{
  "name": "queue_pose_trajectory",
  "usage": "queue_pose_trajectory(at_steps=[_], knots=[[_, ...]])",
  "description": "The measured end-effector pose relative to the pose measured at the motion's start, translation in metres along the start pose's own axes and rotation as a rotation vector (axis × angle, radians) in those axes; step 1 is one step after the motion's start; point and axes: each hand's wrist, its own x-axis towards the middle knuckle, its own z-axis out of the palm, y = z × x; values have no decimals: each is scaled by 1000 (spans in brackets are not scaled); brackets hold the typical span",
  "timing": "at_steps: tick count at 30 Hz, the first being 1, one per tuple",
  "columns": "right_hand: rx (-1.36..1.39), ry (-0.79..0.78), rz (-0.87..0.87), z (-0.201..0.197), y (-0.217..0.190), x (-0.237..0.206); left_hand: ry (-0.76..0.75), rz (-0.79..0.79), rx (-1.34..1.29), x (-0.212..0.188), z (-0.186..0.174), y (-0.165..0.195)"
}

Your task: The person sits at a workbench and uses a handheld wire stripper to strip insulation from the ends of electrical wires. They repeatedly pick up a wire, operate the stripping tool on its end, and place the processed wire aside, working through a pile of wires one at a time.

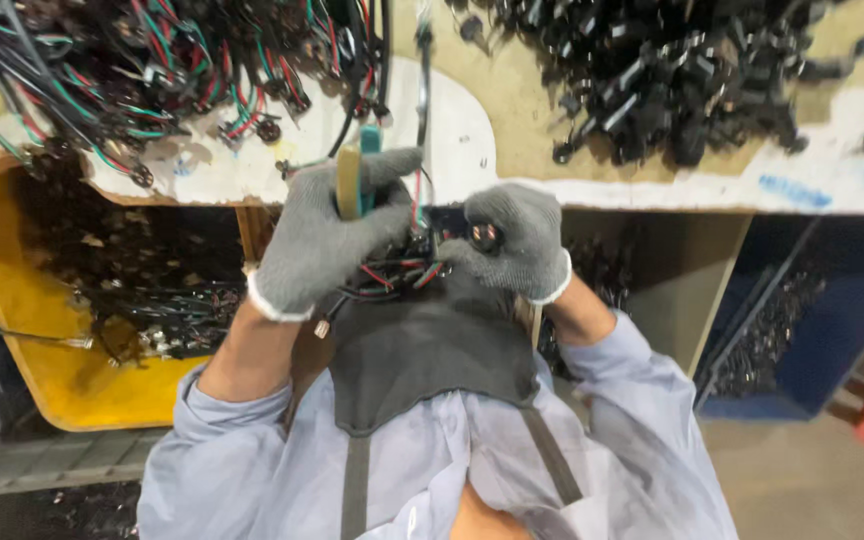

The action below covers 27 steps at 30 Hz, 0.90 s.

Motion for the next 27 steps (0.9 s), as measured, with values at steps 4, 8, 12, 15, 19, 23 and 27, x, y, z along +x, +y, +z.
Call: queue_pose_trajectory(at_steps=[4, 8, 12, 15, 19, 23, 27], knots=[[40, -153, -107, -2, -1, 7, -42, 74, -174, -16, 25, -7], [164, -213, 59, 2, -4, 8, 80, 515, 43, -8, 32, -23], [221, -283, 165, 7, -1, 3, 37, 753, 344, -12, 6, 11], [85, -296, 109, 6, 4, -2, 138, 711, 320, -27, -13, 48], [142, -231, 33, 3, 5, -5, 180, 605, 331, -38, -5, 44], [300, -310, 1, 7, 1, -2, 91, 704, 454, -21, 11, 7], [193, -371, 44, 13, -3, 7, 18, 758, 1086, -20, -7, 6]])
